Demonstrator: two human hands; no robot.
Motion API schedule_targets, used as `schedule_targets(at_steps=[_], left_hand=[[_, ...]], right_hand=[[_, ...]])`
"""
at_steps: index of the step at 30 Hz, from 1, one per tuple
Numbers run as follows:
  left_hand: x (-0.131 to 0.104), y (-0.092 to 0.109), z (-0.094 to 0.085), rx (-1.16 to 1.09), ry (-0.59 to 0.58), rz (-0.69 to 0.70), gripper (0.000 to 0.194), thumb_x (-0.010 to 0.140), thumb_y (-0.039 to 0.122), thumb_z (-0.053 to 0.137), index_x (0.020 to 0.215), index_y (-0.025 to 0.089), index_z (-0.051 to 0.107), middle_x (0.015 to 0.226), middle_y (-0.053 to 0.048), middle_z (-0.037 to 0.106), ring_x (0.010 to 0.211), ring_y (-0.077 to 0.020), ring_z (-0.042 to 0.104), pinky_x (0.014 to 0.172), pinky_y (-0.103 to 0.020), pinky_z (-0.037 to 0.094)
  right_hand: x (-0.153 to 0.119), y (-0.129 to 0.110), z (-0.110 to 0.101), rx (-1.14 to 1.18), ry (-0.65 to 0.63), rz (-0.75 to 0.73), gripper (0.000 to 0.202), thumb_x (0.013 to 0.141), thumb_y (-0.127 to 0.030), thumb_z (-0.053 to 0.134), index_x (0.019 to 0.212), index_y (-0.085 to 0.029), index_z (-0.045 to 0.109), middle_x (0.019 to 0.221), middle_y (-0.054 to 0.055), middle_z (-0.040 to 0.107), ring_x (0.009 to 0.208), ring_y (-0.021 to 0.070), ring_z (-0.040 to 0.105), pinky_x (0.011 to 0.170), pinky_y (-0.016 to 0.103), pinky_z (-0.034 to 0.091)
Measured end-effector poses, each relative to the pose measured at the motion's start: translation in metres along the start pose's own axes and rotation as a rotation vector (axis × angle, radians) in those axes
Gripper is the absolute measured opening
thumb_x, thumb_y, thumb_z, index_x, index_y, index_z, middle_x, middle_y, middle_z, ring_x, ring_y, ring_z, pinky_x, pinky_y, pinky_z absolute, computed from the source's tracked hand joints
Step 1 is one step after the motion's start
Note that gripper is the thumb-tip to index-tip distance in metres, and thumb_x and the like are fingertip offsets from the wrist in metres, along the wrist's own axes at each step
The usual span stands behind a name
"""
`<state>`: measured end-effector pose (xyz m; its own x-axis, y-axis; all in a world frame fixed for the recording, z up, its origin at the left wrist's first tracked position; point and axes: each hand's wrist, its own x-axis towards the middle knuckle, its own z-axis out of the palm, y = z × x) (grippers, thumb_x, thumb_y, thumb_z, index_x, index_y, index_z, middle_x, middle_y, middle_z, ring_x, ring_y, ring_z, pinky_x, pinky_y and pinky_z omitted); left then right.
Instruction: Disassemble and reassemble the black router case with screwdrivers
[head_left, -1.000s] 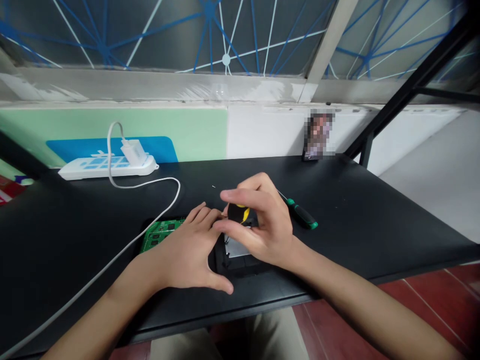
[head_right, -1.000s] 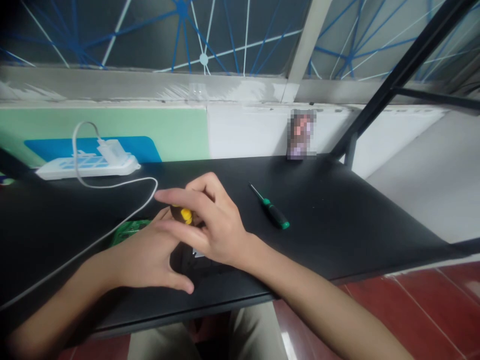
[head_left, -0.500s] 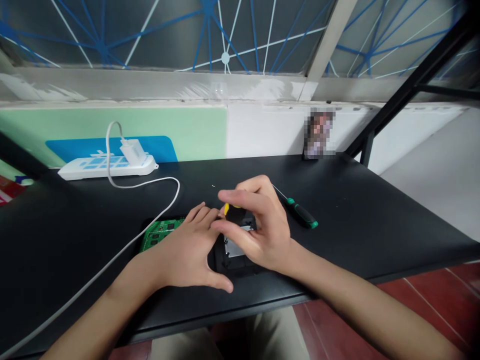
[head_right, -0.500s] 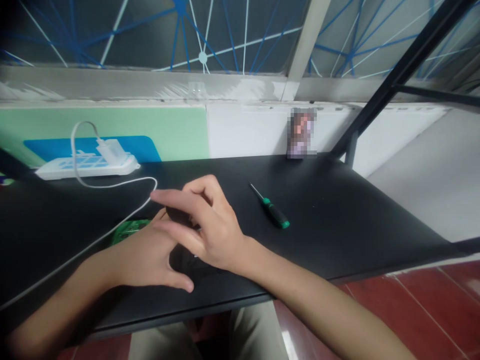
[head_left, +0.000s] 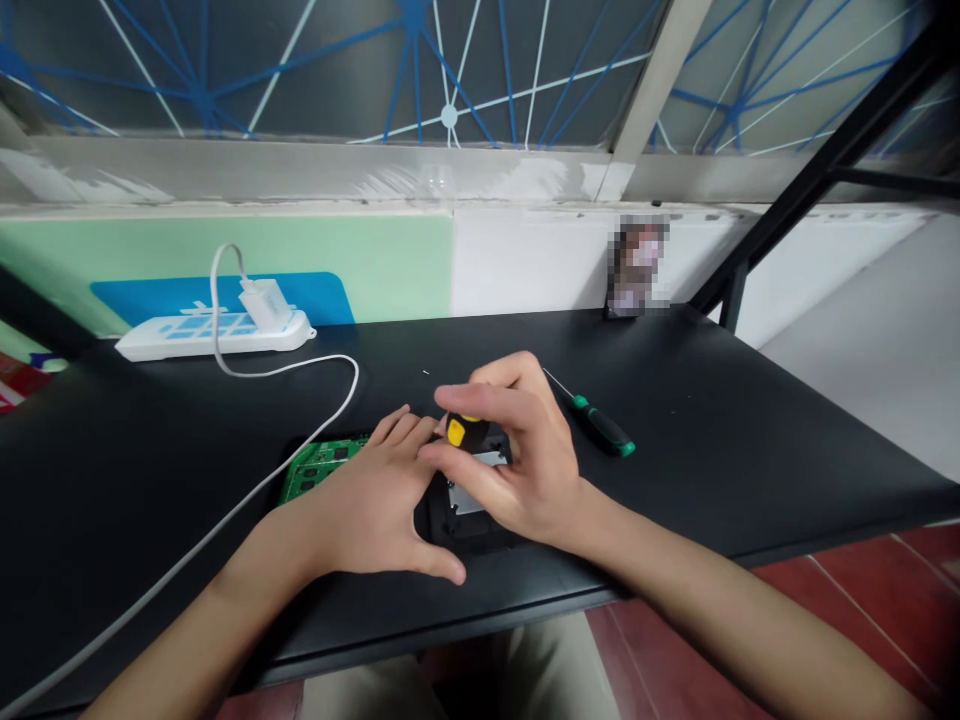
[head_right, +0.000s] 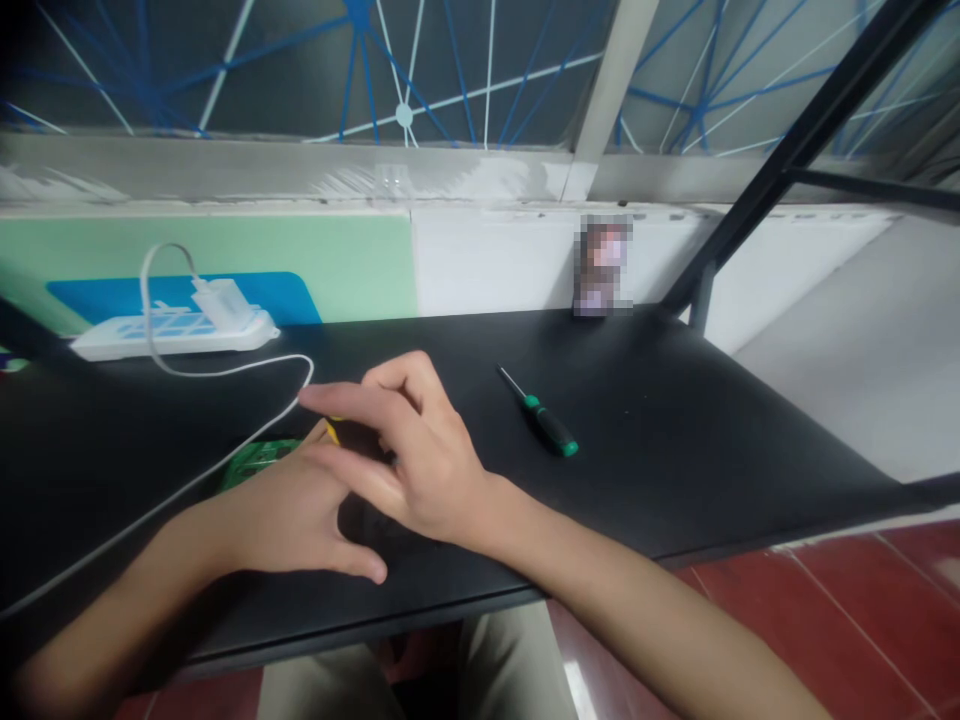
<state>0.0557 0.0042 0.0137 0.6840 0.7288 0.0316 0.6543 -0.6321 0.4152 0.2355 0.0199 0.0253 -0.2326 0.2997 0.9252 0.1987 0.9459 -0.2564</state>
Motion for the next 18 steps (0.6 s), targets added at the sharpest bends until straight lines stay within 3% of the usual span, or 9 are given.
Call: schedule_targets(at_steps=[3,7,10,18], left_hand=[[-0.0001,0.0006,-0.0002,0.037,-0.044,-0.024,0.095,0.064,0.066,0.084,0.142,0.022,0.052,0.148,-0.016,0.048,0.138,-0.0484,0.039,0.117,-0.07,0.019],[-0.0008,-0.003,0.0013,0.042,-0.022,0.038,0.088,0.064,0.072,0.081,0.136,0.027,0.058,0.148,-0.013,0.049,0.142,-0.0495,0.032,0.117,-0.072,0.019],[-0.0007,-0.005,0.0018,0.056,0.003,0.059,0.096,0.064,0.073,0.08,0.143,0.026,0.052,0.152,-0.014,0.046,0.142,-0.048,0.032,0.116,-0.07,0.022],[0.0004,-0.0024,0.0004,0.037,-0.009,0.042,0.104,0.065,0.071,0.081,0.15,0.024,0.044,0.155,-0.016,0.041,0.143,-0.049,0.032,0.116,-0.072,0.018]], right_hand=[[-0.0007,0.001,0.0004,0.017,0.008,-0.001,0.031,0.087,-0.028,0.072,0.115,-0.023,0.06,0.09,0.001,0.053,0.081,0.0131,0.059,0.063,0.026,0.058],[-0.0041,0.0002,0.0013,0.139,-0.03,0.031,0.032,0.095,-0.018,0.052,0.127,-0.017,0.057,0.111,0.01,0.062,0.097,0.0169,0.067,0.079,0.034,0.062],[-0.0066,-0.001,0.0018,0.192,-0.052,0.088,0.041,0.096,-0.014,0.047,0.137,-0.017,0.05,0.122,0.012,0.065,0.102,0.0174,0.07,0.087,0.037,0.062],[-0.0092,-0.002,0.0016,0.125,-0.053,0.129,0.044,0.094,-0.014,0.05,0.138,-0.02,0.049,0.117,0.011,0.066,0.095,0.0167,0.069,0.072,0.03,0.063]])
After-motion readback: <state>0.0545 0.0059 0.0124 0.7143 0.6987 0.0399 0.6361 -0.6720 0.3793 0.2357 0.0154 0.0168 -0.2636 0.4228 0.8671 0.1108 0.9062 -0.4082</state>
